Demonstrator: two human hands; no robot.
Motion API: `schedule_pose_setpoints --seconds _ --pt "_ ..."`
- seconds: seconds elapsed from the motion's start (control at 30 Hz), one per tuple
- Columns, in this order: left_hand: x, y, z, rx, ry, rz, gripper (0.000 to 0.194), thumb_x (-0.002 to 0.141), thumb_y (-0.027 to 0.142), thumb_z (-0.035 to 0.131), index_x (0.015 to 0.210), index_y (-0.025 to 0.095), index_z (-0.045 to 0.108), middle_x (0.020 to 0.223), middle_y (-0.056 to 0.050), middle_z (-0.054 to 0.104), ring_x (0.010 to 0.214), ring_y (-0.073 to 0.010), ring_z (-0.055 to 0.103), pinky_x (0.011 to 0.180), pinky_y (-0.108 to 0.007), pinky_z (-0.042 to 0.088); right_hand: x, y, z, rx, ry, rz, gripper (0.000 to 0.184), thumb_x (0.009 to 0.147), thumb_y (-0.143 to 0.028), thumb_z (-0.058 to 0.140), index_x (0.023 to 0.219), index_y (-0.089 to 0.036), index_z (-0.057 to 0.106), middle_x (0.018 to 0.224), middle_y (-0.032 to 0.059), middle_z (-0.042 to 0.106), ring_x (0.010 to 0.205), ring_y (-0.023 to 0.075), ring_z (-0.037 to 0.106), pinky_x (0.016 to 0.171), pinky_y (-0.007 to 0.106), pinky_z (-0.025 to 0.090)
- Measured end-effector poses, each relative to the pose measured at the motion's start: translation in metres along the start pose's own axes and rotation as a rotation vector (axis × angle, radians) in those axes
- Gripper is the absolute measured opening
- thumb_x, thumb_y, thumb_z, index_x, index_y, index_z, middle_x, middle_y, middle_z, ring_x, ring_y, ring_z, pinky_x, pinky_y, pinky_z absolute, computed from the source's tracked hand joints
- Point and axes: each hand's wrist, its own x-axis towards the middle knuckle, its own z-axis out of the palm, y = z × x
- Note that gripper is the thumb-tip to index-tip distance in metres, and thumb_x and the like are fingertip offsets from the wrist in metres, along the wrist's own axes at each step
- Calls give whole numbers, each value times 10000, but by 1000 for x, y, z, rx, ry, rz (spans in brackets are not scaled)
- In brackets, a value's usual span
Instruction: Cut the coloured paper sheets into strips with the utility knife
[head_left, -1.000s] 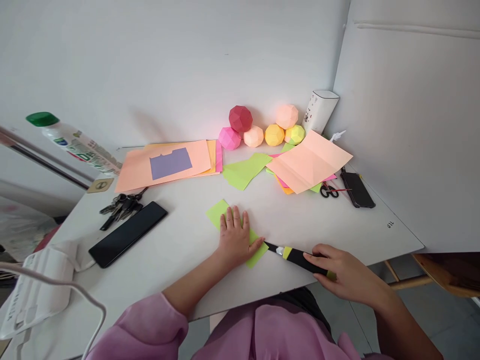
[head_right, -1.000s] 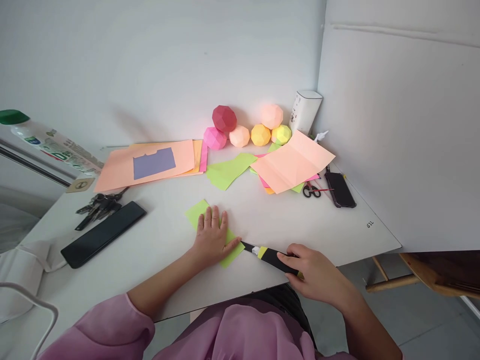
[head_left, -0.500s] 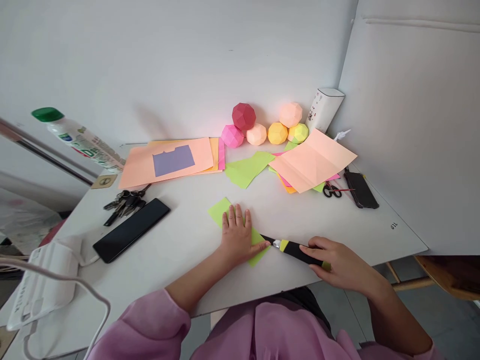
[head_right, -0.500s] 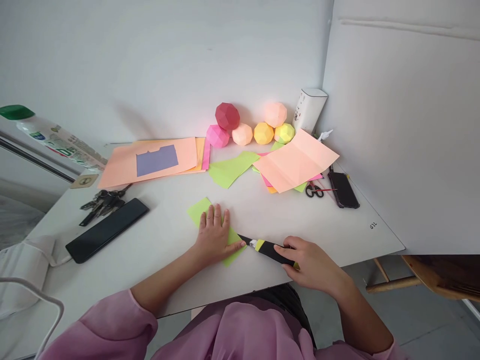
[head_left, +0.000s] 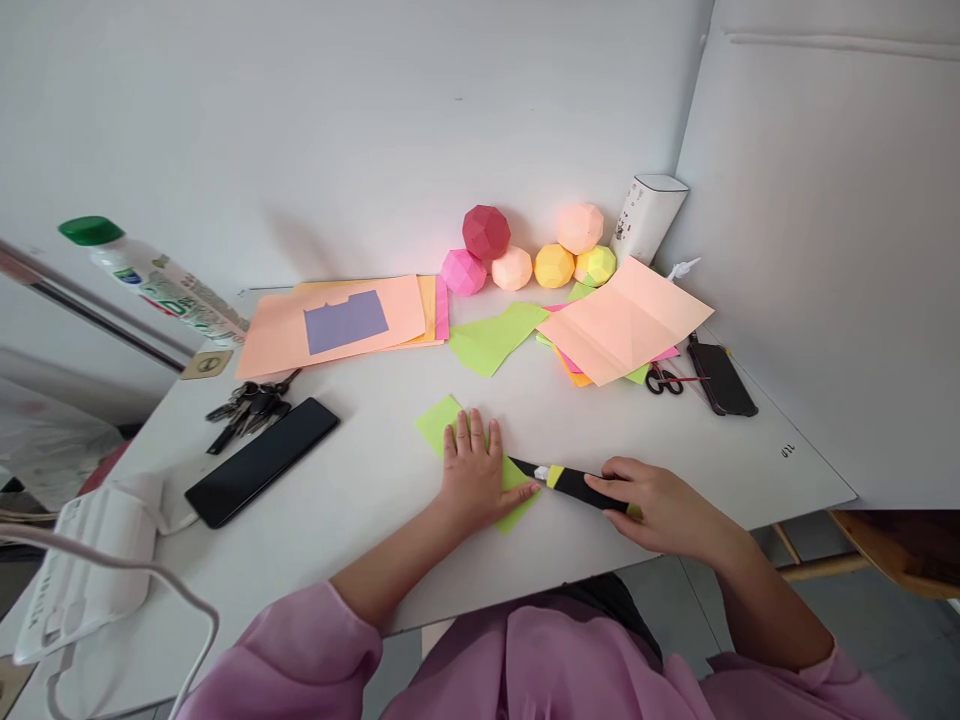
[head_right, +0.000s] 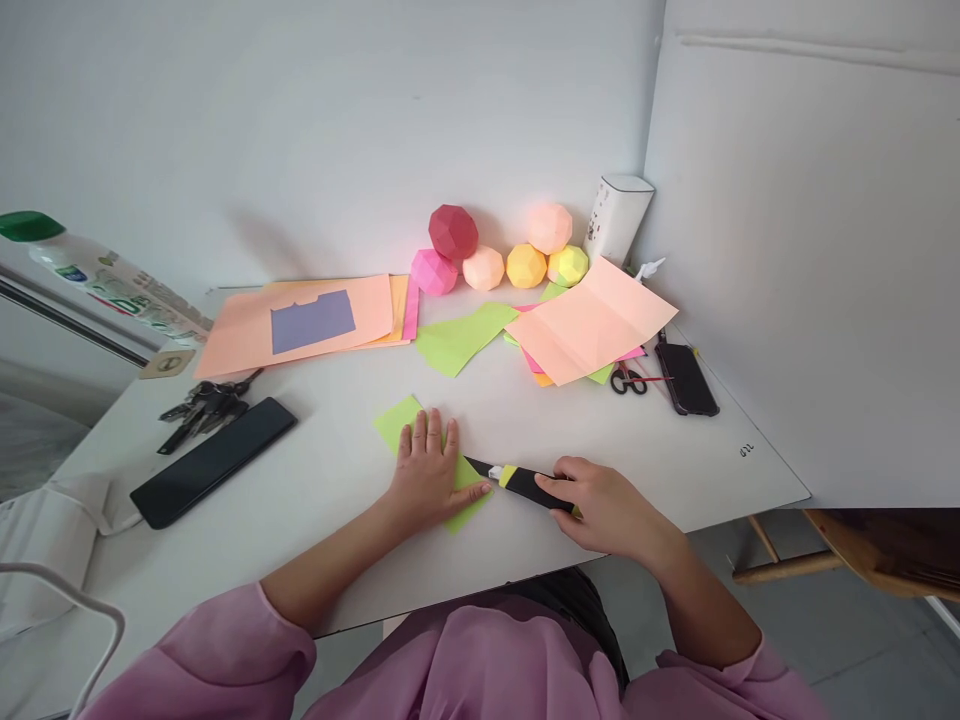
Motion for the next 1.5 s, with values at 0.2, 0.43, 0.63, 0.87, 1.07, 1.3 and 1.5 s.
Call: schedule_pose_setpoints --seconds 0.2,0.43,0.63,0.87,1.07,1.3,1.5 --pt "1 0 0 -10 -17 11 1162 680 873 287 1419 -23 302 1480 -324 220 1374 -491 130 1079 -607 110 12 0 0 -24 -15 -6 389 843 -167 488 1209 -193 619 994 90 618 778 161 620 686 278 540" --pt "3 -9 -4 -2 -69 13 856 866 660 299 1407 -2 342 1490 -266 265 1390 -414 186 1100 -543 178 20 2 -1 0 -34 -2 374 833 -175 499 1180 -188 638 1004 98 626 753 162 626 678 290 543" --pt "10 -33 -13 45 -140 40 864 855 664 336 1416 5 325 1506 -221 264 1392 -352 232 1106 -471 238 18 3 -1 -8 -60 -8 398 831 -155 493 1208 -160 621 990 103 621 787 182 627 687 312 544" --pt "16 -37 -12 49 -193 -20 1056 756 768 367 1421 -46 270 1520 -257 153 1417 -379 92 1138 -486 117 30 2 2 -15 -43 -24 394 828 -160 497 1200 -163 626 982 101 623 797 184 628 694 310 541" --pt "16 -37 -11 24 -163 -31 1069 743 778 366 1428 -35 258 1522 -254 155 1419 -372 89 1140 -479 101 37 3 2 -17 -59 -6 392 837 -186 498 1208 -192 624 998 92 625 748 166 620 669 300 536" --pt "16 -35 -12 -3 -198 -31 1074 744 772 385 1436 -35 234 1527 -251 112 1419 -371 57 1144 -488 82 45 3 2 -36 -62 -1 411 837 -185 493 1232 -183 607 1018 102 626 822 188 631 704 316 541" --pt "17 -37 -15 3 -238 -53 1138 719 818 336 1444 -47 190 1533 -236 52 1425 -347 20 1150 -467 83 59 3 -2 -47 -101 12 408 826 -176 509 1219 -173 619 1008 97 630 805 190 633 688 311 535"
